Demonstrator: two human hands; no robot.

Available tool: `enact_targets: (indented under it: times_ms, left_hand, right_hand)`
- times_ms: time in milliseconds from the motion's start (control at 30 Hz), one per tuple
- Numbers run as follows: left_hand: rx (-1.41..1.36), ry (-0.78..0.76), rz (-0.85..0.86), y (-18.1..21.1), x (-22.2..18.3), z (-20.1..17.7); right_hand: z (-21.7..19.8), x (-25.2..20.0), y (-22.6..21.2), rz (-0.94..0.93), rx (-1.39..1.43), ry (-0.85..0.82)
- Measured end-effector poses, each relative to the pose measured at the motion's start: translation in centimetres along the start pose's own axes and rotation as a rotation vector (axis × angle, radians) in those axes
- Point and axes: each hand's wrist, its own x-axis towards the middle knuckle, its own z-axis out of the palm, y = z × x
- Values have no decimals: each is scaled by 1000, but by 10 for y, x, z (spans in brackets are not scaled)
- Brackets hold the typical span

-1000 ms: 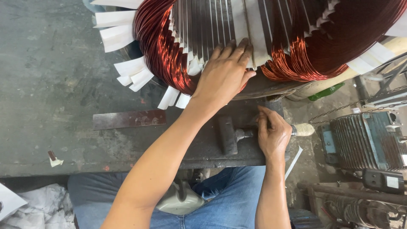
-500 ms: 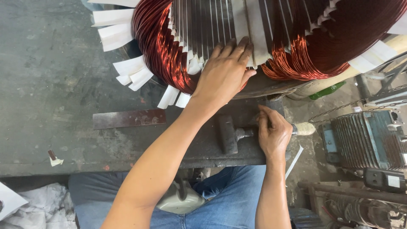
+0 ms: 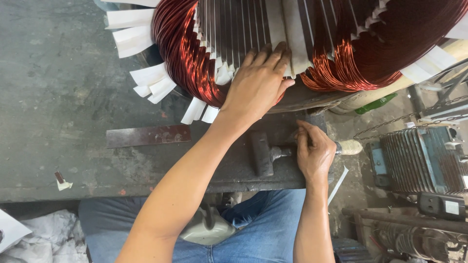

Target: Manually winding a motor stator by inserting insulation strips and copper wire coils into the slots and tapping them into place with a hammer.

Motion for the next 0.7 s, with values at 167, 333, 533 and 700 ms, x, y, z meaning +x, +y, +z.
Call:
enact_targets:
  times_ms: [167, 333, 533, 700]
  left_hand:
    - [-313, 81, -126, 2, 2, -20]
    - [-642, 252, -341, -8, 28, -31]
    - [-521, 496, -436, -33, 79, -15]
    - [-455, 281, -554, -38, 83, -9]
  right_hand:
    - [1, -1, 7, -23, -43, -3]
    - [-3, 3, 9, -39, -84, 4]
    - [-8, 5, 12, -26, -86, 6]
    - [-8, 7, 6, -1, -47, 61]
